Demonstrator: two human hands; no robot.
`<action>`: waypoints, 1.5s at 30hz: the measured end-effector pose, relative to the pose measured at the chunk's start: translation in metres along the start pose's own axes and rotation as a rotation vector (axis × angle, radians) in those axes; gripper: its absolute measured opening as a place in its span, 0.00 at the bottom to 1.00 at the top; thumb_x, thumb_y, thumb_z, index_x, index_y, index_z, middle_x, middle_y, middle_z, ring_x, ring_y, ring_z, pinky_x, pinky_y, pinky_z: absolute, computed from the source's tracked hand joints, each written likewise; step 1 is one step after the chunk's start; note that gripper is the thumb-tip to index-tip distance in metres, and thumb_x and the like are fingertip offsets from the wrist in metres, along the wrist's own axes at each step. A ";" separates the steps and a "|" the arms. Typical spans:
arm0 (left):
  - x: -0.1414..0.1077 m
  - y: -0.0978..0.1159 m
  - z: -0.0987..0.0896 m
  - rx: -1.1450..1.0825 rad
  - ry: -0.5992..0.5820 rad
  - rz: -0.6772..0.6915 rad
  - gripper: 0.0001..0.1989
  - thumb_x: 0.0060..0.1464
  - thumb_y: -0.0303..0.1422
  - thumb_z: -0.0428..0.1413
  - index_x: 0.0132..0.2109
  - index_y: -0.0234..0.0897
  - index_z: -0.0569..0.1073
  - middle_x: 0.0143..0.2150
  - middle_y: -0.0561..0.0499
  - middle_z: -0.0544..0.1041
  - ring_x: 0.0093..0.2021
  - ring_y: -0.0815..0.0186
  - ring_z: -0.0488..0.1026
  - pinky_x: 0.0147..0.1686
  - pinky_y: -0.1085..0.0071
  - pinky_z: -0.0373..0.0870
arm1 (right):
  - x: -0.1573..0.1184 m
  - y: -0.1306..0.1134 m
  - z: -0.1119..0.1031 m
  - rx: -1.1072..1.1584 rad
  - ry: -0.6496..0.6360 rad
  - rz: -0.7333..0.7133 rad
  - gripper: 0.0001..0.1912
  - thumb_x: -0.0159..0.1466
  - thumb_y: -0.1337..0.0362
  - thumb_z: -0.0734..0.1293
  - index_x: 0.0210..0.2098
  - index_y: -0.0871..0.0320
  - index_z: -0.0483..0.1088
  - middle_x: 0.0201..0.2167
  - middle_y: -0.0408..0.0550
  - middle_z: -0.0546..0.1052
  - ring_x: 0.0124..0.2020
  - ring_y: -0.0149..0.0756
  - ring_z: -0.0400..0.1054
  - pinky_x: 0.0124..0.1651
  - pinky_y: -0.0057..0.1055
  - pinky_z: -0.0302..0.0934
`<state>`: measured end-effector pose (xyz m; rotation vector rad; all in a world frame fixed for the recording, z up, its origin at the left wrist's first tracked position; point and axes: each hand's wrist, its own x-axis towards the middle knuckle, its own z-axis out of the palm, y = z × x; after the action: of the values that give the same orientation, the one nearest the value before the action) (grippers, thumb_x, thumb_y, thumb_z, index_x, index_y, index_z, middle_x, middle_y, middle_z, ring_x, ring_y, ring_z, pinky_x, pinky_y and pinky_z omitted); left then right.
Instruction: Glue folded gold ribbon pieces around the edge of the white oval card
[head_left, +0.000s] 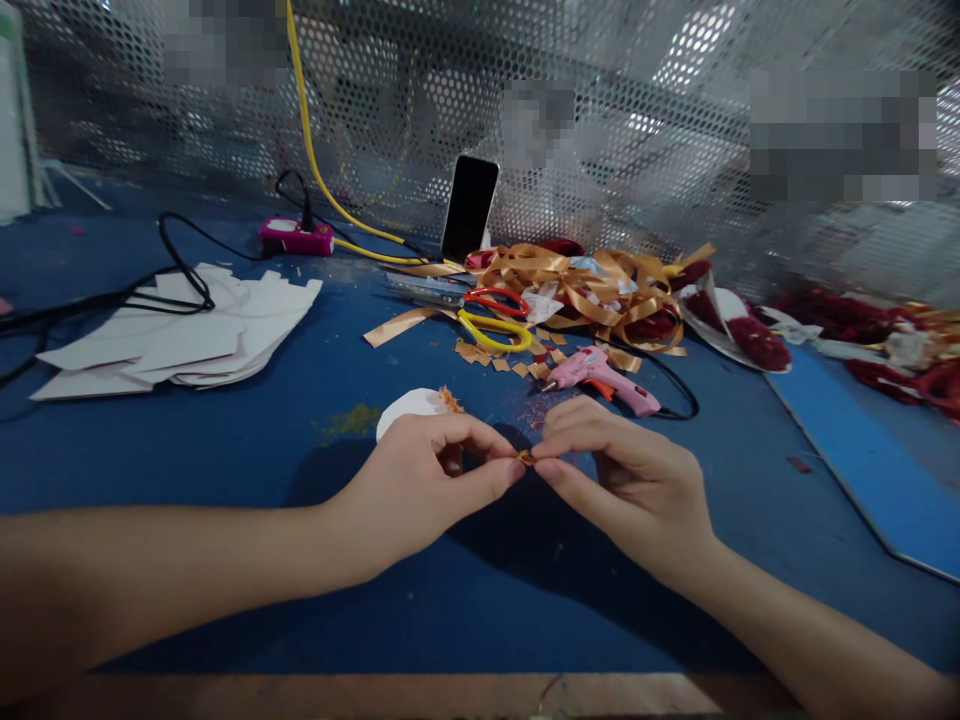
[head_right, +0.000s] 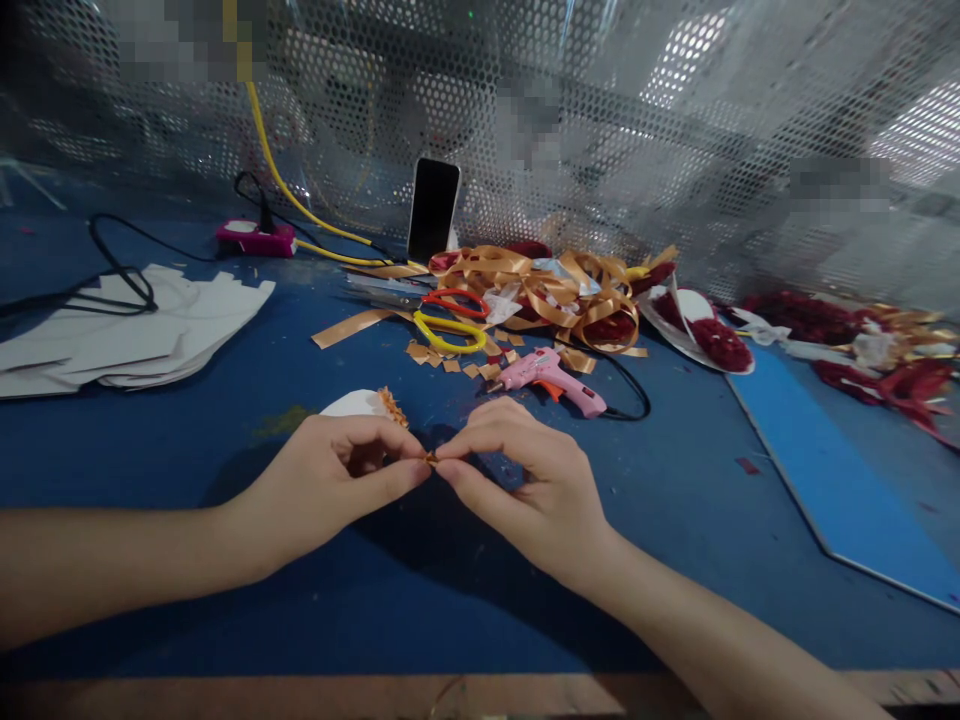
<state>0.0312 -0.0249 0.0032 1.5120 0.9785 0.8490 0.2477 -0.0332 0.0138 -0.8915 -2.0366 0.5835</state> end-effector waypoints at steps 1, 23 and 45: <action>0.000 0.000 0.000 0.009 0.001 -0.002 0.08 0.54 0.36 0.62 0.35 0.36 0.81 0.24 0.56 0.73 0.23 0.75 0.58 0.22 0.77 0.55 | -0.001 0.000 -0.001 0.007 0.007 0.015 0.12 0.63 0.72 0.70 0.42 0.49 0.75 0.35 0.41 0.77 0.40 0.34 0.71 0.46 0.38 0.66; 0.002 0.000 0.000 -0.009 0.051 -0.013 0.09 0.56 0.38 0.62 0.38 0.37 0.81 0.29 0.55 0.77 0.23 0.74 0.62 0.23 0.76 0.57 | 0.001 -0.001 -0.002 -0.006 0.010 0.026 0.09 0.63 0.72 0.71 0.40 0.51 0.76 0.33 0.43 0.78 0.38 0.36 0.72 0.44 0.40 0.67; 0.006 -0.002 -0.001 -0.212 0.043 -0.138 0.15 0.60 0.45 0.59 0.41 0.37 0.76 0.35 0.53 0.78 0.20 0.77 0.58 0.19 0.77 0.56 | 0.144 0.064 -0.022 -0.725 -0.295 0.219 0.12 0.69 0.64 0.63 0.48 0.60 0.76 0.48 0.55 0.80 0.49 0.43 0.73 0.56 0.43 0.66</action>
<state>0.0323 -0.0187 0.0014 1.2361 0.9806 0.8605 0.2305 0.1194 0.0546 -1.5347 -2.4838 0.0644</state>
